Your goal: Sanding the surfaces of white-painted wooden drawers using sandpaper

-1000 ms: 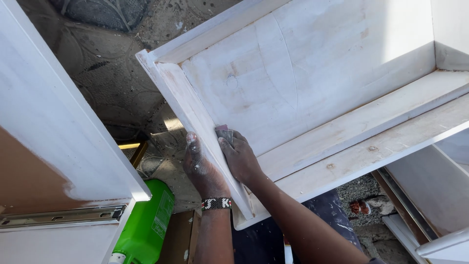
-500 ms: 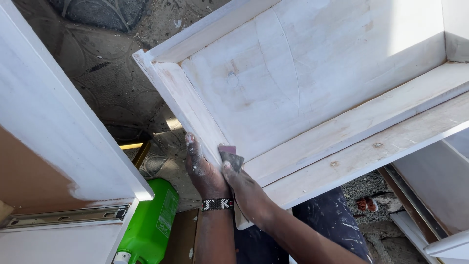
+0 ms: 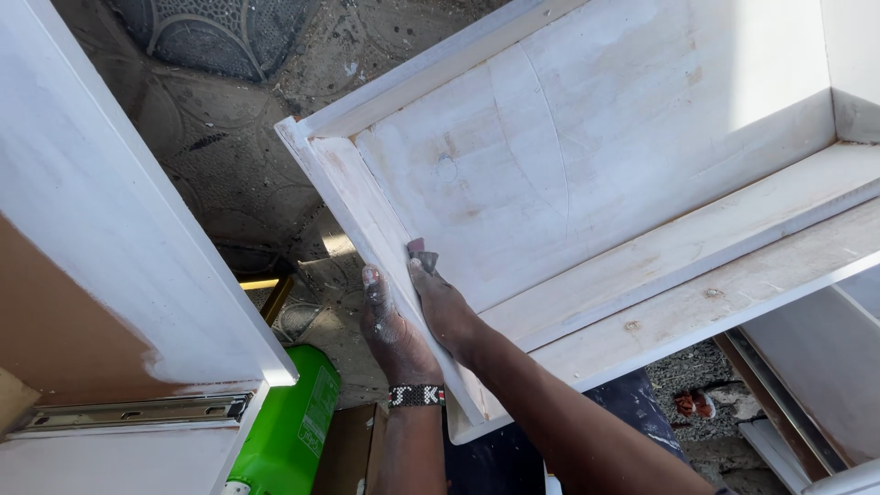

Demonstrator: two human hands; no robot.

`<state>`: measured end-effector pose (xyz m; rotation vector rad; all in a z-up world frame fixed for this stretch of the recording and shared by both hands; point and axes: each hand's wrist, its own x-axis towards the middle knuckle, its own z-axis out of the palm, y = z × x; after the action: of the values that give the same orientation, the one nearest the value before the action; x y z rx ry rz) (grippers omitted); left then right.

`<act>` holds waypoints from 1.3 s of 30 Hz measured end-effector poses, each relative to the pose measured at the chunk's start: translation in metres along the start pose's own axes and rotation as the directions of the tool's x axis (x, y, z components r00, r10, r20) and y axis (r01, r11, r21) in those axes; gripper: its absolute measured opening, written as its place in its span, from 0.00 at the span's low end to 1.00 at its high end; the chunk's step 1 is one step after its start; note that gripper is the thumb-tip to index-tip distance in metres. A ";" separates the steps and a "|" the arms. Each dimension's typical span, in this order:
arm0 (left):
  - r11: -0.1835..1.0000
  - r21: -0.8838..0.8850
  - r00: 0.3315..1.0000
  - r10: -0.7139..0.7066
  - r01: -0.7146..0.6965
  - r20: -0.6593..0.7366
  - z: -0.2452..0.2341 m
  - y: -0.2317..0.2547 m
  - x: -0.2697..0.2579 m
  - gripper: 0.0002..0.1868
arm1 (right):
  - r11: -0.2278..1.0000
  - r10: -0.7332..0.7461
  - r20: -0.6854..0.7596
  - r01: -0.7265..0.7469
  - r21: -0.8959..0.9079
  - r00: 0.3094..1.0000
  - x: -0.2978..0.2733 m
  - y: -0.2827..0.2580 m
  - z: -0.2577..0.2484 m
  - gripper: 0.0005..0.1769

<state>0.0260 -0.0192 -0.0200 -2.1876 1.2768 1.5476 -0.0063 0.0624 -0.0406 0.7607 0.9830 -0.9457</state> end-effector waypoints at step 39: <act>0.969 0.108 0.974 0.214 -0.220 0.069 -0.007 -0.018 0.016 0.35 | 0.719 -0.631 -0.154 0.647 0.253 0.761 0.114 -0.066 0.014 0.22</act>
<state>0.0455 -0.0208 -0.0353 -1.9751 1.5909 1.5540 -0.0335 -0.0104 -0.1481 0.6960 1.2033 -1.7201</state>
